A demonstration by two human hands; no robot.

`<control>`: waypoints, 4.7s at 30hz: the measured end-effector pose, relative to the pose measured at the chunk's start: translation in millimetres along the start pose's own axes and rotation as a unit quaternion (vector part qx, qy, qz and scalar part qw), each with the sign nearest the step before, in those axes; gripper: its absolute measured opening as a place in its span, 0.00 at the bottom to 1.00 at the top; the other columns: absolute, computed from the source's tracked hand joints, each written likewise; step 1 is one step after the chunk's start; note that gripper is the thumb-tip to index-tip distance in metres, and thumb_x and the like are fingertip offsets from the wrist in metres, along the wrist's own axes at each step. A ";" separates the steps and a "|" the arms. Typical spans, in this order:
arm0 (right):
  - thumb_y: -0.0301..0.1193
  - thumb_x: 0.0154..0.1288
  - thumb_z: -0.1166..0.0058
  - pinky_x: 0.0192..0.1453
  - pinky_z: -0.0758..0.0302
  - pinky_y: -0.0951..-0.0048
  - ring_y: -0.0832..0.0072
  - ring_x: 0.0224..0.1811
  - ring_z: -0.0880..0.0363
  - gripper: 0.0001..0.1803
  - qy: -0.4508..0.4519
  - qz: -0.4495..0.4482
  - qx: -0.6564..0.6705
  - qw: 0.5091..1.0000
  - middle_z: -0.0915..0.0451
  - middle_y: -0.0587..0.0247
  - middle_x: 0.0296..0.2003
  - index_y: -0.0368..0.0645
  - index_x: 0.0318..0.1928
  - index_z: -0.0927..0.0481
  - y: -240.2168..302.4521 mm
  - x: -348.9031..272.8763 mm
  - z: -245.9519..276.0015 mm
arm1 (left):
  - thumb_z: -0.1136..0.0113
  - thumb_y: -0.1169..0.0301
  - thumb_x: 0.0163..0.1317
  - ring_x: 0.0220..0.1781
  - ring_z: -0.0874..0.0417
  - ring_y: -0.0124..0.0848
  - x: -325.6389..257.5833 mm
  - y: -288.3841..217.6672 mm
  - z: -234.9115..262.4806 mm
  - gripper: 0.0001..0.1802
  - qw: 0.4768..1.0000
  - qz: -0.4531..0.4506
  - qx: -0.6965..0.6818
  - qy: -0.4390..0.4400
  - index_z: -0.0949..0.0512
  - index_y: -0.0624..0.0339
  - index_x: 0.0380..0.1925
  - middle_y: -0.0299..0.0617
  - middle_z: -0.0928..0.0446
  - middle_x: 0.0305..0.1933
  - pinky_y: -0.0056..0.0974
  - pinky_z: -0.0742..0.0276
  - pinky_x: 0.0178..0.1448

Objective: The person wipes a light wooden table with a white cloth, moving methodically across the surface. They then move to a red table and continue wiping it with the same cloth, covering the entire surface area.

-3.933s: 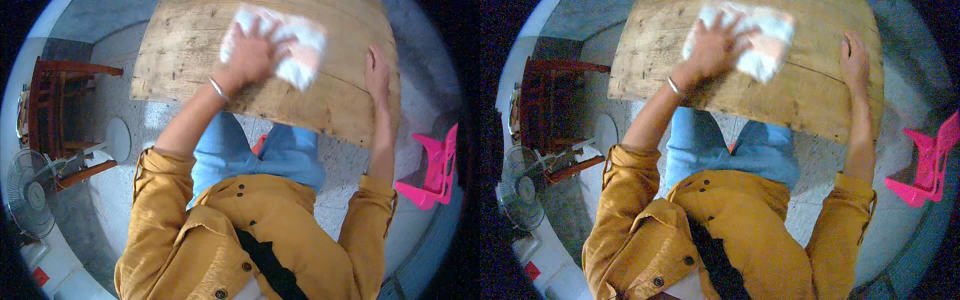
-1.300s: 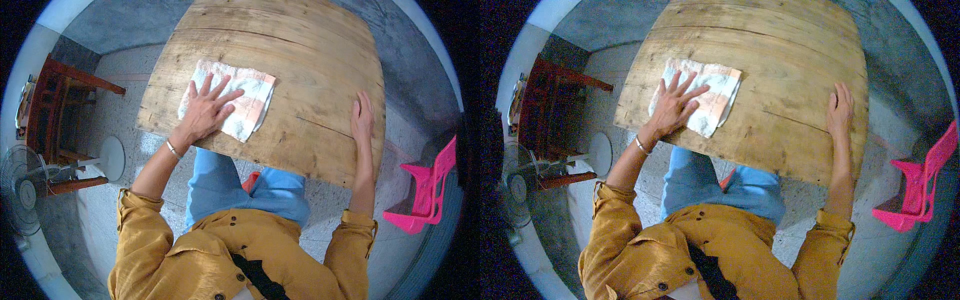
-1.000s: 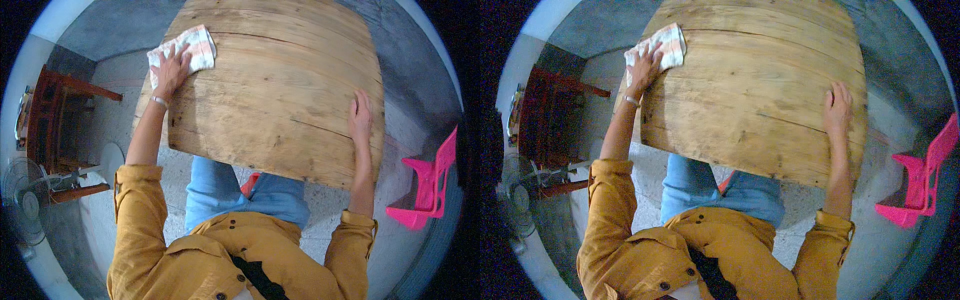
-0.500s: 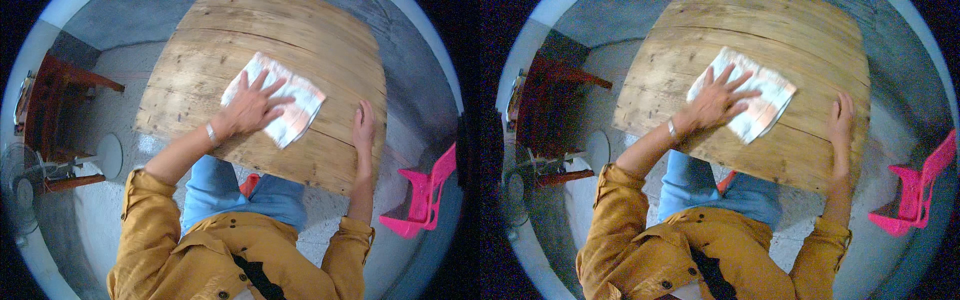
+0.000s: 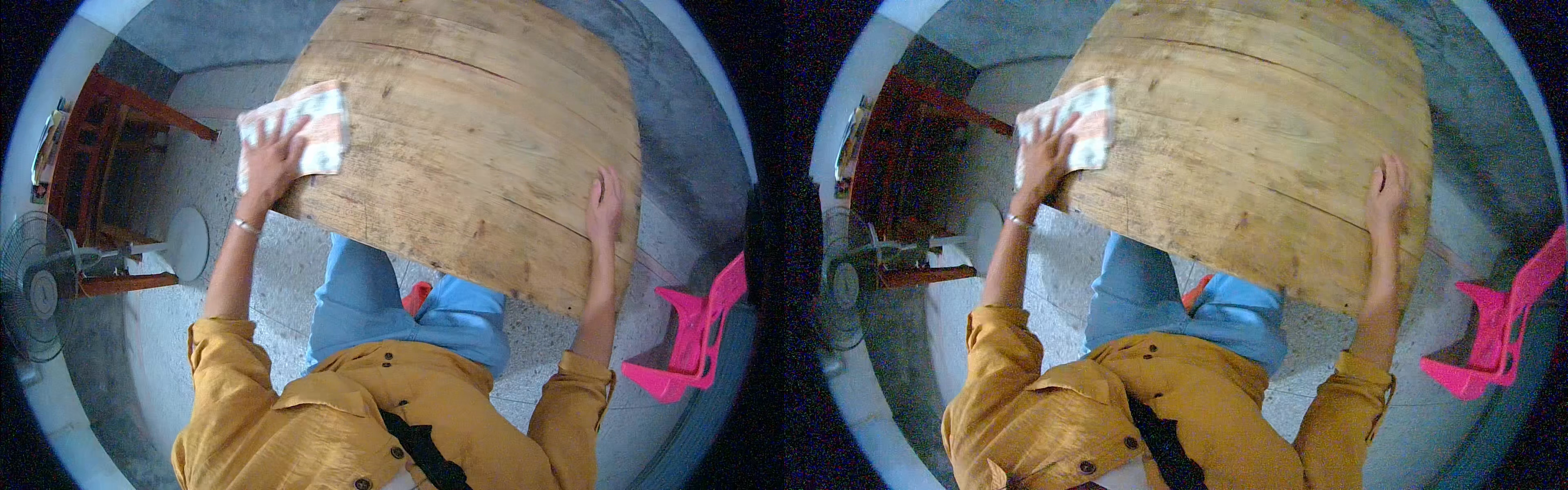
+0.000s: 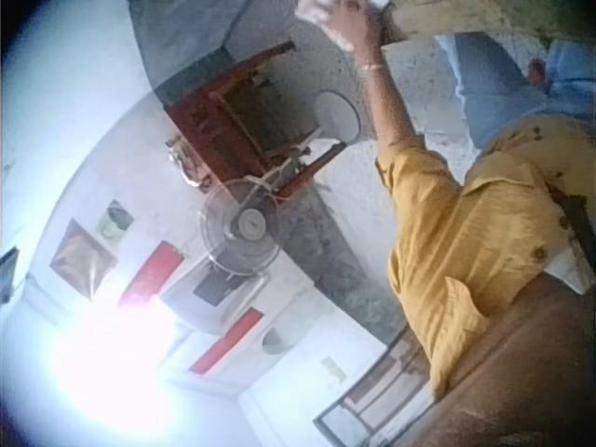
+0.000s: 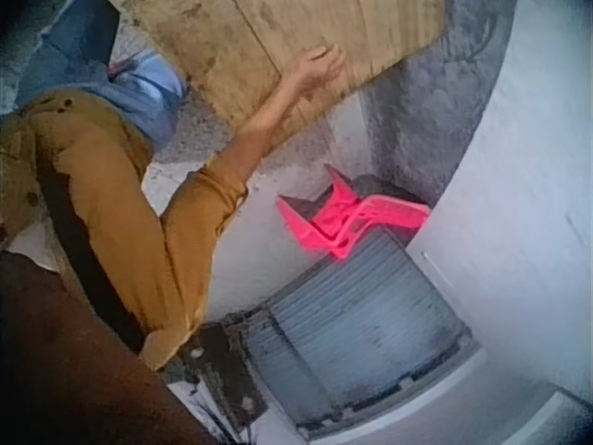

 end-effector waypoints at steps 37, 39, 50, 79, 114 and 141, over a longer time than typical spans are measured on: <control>0.32 0.59 0.42 0.63 0.39 0.54 0.51 0.57 0.34 0.17 0.096 0.125 0.074 0.985 0.27 0.51 0.53 0.42 0.49 0.23 115.1 -48.5 14.1 | 0.58 0.39 0.65 0.67 0.36 0.56 32.5 13.8 -0.3 0.32 0.982 0.180 -0.046 -0.040 0.34 0.35 0.66 0.50 0.42 0.73 0.66 0.42 0.63; 0.34 0.61 0.43 0.62 0.39 0.55 0.52 0.56 0.33 0.17 0.043 0.090 0.072 0.992 0.27 0.51 0.52 0.41 0.48 0.23 111.1 -15.7 9.7 | 0.58 0.39 0.65 0.66 0.34 0.55 32.0 11.8 2.5 0.32 0.982 0.175 -0.048 -0.049 0.33 0.35 0.66 0.49 0.42 0.73 0.64 0.41 0.62; 0.36 0.51 0.35 0.59 0.36 0.56 0.56 0.54 0.32 0.20 0.194 0.257 0.175 0.930 0.27 0.56 0.49 0.49 0.46 0.19 288.1 -92.1 8.2 | 0.59 0.39 0.66 0.62 0.30 0.55 33.3 19.0 -3.1 0.31 0.985 0.162 -0.023 -0.054 0.34 0.32 0.65 0.48 0.41 0.72 0.62 0.35 0.60; 0.36 0.69 0.51 0.72 0.44 0.55 0.50 0.67 0.37 0.21 0.008 -0.057 -0.058 0.997 0.31 0.43 0.62 0.38 0.58 0.27 -50.2 -46.9 55.4 | 0.58 0.40 0.66 0.65 0.32 0.57 34.5 19.4 -4.0 0.30 0.985 0.173 -0.011 -0.025 0.36 0.29 0.67 0.45 0.43 0.74 0.64 0.38 0.62; 0.39 0.69 0.53 0.73 0.48 0.53 0.51 0.70 0.41 0.20 0.038 0.006 -0.025 0.999 0.33 0.51 0.66 0.48 0.58 0.24 -59.5 31.4 -1.6 | 0.58 0.41 0.67 0.64 0.30 0.55 34.1 23.1 -7.3 0.29 0.983 0.183 0.012 0.002 0.40 0.23 0.68 0.44 0.44 0.75 0.66 0.37 0.62; 0.43 0.64 0.45 0.62 0.38 0.52 0.55 0.56 0.31 0.20 0.056 0.092 0.028 0.994 0.26 0.51 0.53 0.48 0.53 0.20 161.5 145.3 -107.2 | 0.54 0.46 0.66 0.58 0.27 0.51 38.0 10.8 7.0 0.27 0.987 0.155 0.002 -0.052 0.33 0.31 0.66 0.46 0.39 0.71 0.57 0.32 0.57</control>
Point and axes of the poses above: each hand's wrist, its own x-axis towards the middle knuckle, its own z-axis out of the back of the hand, y = z × x, the point moved 10 cm from there along x, towards the middle knuckle
